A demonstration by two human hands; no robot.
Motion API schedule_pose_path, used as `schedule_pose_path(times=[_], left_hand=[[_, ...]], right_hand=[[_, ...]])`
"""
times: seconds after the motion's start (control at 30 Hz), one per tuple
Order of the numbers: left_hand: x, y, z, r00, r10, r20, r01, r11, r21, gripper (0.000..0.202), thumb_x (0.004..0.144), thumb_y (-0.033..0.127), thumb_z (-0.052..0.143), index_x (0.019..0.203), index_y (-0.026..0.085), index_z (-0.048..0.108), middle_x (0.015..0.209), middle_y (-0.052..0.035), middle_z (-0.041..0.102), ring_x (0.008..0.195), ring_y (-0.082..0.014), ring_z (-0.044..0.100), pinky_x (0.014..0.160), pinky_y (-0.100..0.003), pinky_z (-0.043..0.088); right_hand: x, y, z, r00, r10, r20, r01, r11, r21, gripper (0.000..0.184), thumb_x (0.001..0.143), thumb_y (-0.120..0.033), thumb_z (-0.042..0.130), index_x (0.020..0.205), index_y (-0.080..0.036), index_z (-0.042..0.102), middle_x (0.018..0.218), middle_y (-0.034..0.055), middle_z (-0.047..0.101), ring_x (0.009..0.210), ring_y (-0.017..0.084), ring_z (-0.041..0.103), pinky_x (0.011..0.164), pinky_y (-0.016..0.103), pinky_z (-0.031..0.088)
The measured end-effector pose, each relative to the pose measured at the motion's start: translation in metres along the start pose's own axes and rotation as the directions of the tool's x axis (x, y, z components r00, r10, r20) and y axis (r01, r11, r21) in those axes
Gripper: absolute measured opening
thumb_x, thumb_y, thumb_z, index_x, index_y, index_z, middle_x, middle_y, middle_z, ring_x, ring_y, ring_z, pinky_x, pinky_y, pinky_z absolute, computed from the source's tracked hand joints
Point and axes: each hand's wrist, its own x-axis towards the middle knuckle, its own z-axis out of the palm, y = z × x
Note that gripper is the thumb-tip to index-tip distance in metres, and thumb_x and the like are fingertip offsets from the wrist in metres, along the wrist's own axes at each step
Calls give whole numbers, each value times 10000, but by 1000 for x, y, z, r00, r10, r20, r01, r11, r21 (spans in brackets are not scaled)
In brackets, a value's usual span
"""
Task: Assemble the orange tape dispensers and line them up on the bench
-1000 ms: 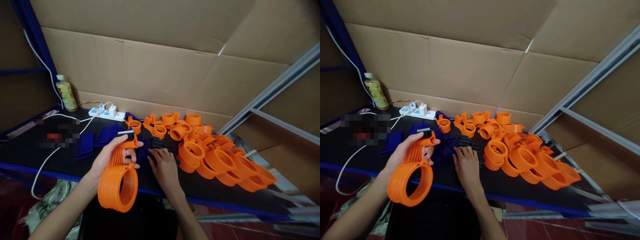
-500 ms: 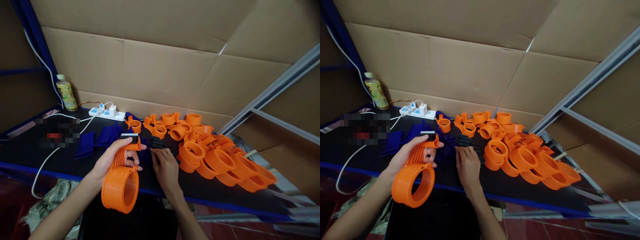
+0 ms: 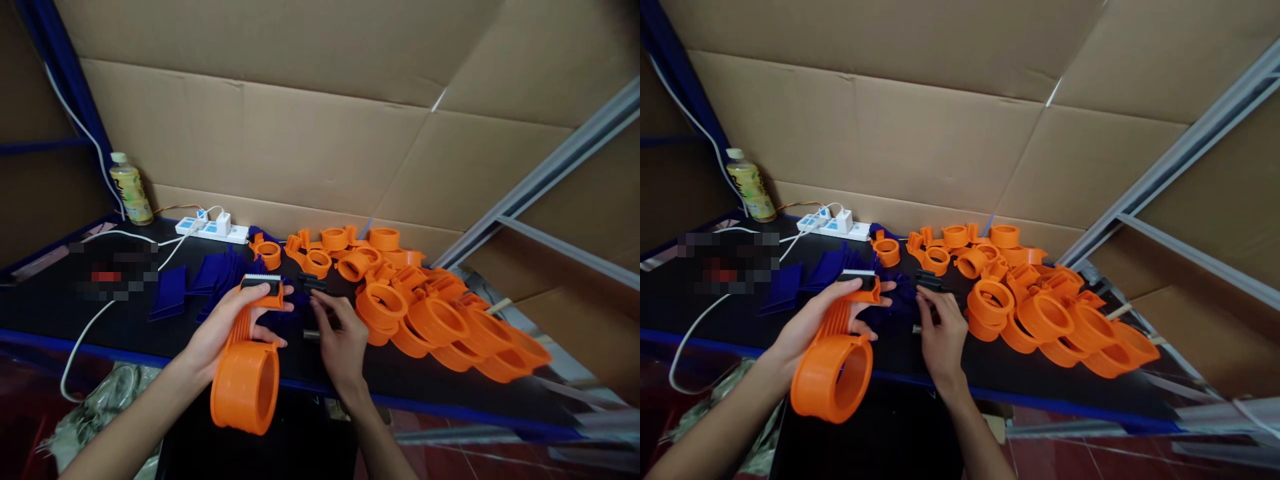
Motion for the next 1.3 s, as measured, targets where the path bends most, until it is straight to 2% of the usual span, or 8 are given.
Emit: schedule_pose_path(times=[0.1,0.23,0.4,0.6,0.73,0.9,1.1,1.3], left_hand=[[4,-11,0,998,57,-20,-56,997,57,371,855,280,746,1194,158,657,1175,-159,739,794,-252,777,645,-355,663],[9,-30,6,994,100,46,-104,989,103,306,823,260,784,1090,173,663,1241,-150,706,1164,-360,683,707,-418,674],[11,-41,11,996,0,87,-5,999,53,285,861,278,747,1087,160,621,991,-128,755,893,-294,769,636,-370,665],[8,-29,9,995,-62,82,62,998,3,165,922,250,650,1047,149,616,887,-104,758,681,-215,754,562,-317,645],[9,-26,6,988,-101,118,98,995,30,212,912,237,649,1094,136,608,837,-100,757,658,-218,749,559,-339,649],[13,-32,4,986,-129,106,123,991,61,235,885,250,680,1074,157,579,808,-86,751,718,-253,774,580,-347,652],[13,-33,2,987,-107,120,91,987,133,273,856,272,719,1063,172,571,874,-86,741,863,-308,783,573,-345,653],[11,-31,4,990,-115,78,105,987,122,294,889,312,681,1115,163,566,955,-110,738,795,-289,774,556,-370,652]], right_hand=[[2,-12,-9,975,220,-31,-207,951,231,240,907,-338,703,1089,-186,741,838,39,708,587,120,572,505,244,493],[1,-29,-17,950,308,-44,-272,891,363,231,886,-329,724,1066,-186,745,813,25,690,538,97,553,455,218,492],[-4,-38,-17,970,226,93,-244,893,377,272,923,-280,677,1186,-231,725,874,24,670,615,114,618,470,215,537],[6,-29,-30,961,-162,224,124,977,172,370,946,-153,612,1283,-288,688,1159,78,684,1028,197,687,790,318,617],[11,-24,-38,924,-261,280,230,963,138,492,921,-139,654,1386,-292,598,1435,105,581,1262,248,605,910,377,608],[10,-20,-43,883,-274,382,220,959,178,528,955,-115,602,1439,-319,542,1418,75,608,1174,200,656,897,330,607],[9,-20,-47,905,-194,379,160,980,120,520,924,-141,662,1405,-315,564,1303,46,662,875,140,713,850,303,607],[10,-21,-46,939,-139,315,101,986,136,468,882,-166,717,1324,-279,612,1153,32,719,907,151,699,863,291,581]])
